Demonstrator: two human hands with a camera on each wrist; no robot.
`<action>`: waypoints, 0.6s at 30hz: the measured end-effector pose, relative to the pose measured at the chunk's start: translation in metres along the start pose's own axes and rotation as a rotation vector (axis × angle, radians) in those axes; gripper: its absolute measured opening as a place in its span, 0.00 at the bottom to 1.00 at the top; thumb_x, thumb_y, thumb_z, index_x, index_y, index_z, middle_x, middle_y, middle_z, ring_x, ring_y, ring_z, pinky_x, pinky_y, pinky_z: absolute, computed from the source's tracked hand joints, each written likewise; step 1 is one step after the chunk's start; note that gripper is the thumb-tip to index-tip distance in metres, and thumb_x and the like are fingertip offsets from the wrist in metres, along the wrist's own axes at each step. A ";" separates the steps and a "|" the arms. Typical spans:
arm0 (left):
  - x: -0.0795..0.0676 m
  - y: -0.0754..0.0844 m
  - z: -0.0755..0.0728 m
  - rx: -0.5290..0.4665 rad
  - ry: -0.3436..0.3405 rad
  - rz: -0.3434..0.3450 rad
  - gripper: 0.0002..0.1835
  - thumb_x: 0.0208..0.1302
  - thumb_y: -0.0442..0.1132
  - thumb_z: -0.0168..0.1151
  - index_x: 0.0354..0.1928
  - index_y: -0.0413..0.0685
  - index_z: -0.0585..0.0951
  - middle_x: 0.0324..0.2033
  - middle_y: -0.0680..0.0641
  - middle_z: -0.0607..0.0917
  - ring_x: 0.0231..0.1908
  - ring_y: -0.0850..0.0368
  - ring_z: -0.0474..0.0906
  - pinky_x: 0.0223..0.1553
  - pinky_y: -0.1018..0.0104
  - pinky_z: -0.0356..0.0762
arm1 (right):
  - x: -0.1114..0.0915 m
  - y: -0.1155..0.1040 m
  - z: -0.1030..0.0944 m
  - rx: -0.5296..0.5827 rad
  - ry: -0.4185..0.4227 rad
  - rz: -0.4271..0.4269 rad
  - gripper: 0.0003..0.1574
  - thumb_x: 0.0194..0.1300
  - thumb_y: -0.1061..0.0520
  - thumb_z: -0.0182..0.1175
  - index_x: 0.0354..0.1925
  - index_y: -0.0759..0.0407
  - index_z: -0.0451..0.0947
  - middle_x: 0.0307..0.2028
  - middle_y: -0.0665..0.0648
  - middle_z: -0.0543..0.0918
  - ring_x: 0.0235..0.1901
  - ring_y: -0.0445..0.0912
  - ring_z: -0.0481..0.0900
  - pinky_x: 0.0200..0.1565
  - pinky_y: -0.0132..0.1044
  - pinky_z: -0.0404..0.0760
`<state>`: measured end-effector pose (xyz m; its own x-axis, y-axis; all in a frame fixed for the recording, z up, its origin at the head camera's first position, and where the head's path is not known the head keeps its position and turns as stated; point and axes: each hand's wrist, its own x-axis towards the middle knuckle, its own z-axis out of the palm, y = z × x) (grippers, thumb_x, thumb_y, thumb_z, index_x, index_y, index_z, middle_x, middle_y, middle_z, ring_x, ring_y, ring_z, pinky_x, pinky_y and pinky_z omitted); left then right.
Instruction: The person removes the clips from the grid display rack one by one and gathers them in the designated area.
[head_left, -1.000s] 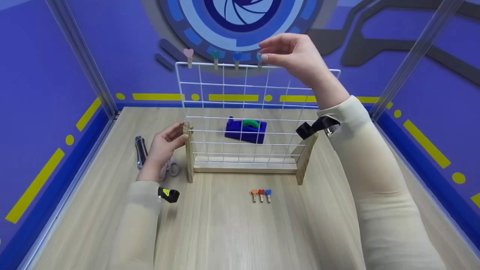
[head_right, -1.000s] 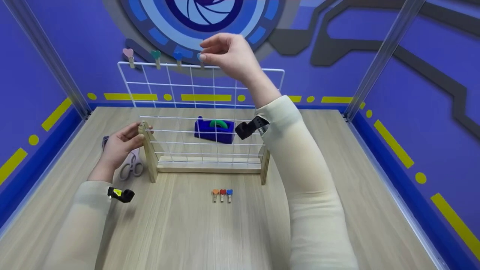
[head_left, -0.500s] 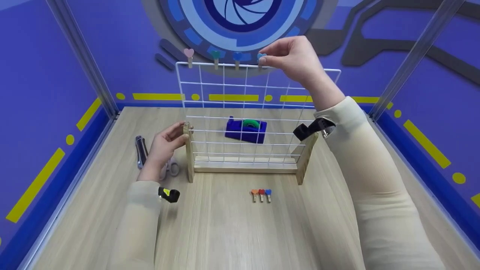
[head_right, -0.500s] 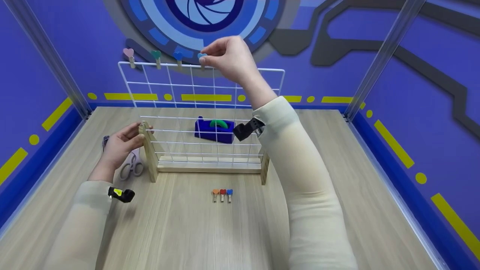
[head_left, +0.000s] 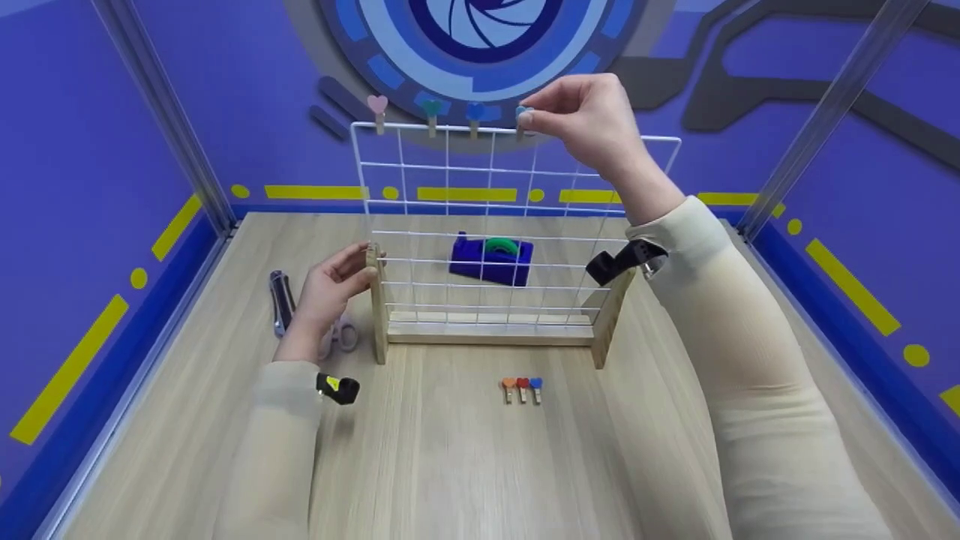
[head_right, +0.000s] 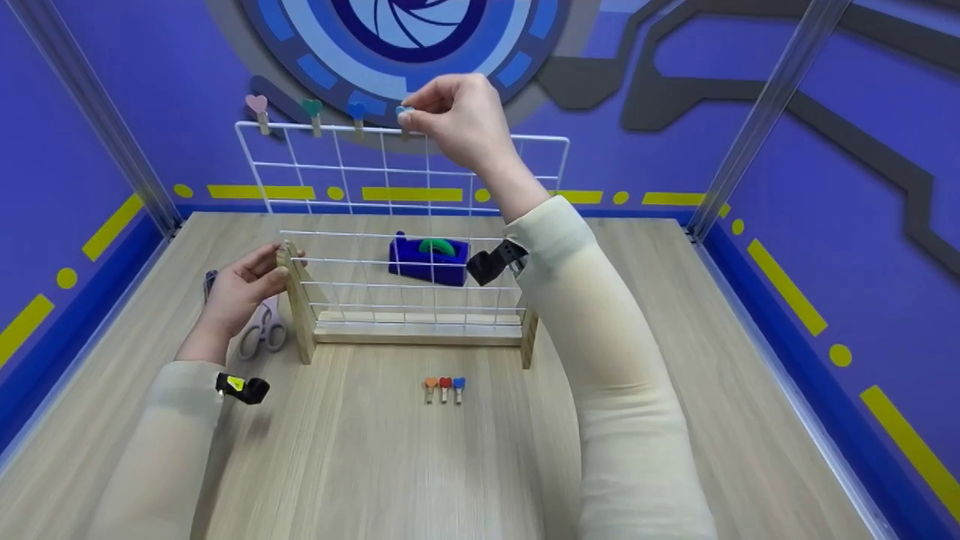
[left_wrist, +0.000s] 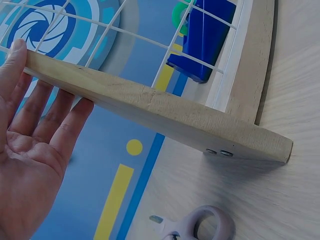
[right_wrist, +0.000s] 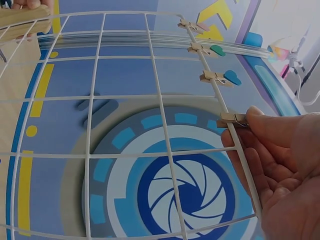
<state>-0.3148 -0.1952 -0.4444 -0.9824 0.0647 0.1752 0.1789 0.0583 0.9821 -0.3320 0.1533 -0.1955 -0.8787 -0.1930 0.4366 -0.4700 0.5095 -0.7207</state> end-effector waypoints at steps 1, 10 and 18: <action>0.000 0.000 0.000 -0.002 0.002 -0.001 0.31 0.72 0.38 0.64 0.74 0.42 0.70 0.67 0.39 0.79 0.54 0.72 0.82 0.57 0.73 0.83 | 0.000 0.000 0.000 0.016 0.003 -0.006 0.11 0.66 0.51 0.72 0.42 0.56 0.90 0.32 0.42 0.89 0.37 0.39 0.85 0.44 0.28 0.83; -0.001 0.001 0.000 -0.025 0.002 0.007 0.30 0.72 0.38 0.64 0.73 0.42 0.70 0.59 0.52 0.85 0.54 0.71 0.82 0.57 0.73 0.84 | -0.001 0.004 -0.002 0.175 0.016 -0.051 0.09 0.66 0.54 0.72 0.41 0.58 0.90 0.34 0.47 0.91 0.38 0.42 0.89 0.52 0.31 0.87; 0.000 0.000 0.000 -0.045 0.003 0.019 0.28 0.72 0.34 0.63 0.72 0.40 0.71 0.56 0.56 0.87 0.53 0.70 0.83 0.57 0.72 0.84 | -0.007 0.008 -0.004 0.212 0.002 -0.089 0.11 0.66 0.55 0.71 0.44 0.61 0.89 0.35 0.48 0.91 0.39 0.42 0.89 0.52 0.30 0.87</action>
<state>-0.3149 -0.1953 -0.4446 -0.9791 0.0627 0.1936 0.1947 0.0125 0.9808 -0.3298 0.1618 -0.2023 -0.8329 -0.2280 0.5043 -0.5529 0.3030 -0.7762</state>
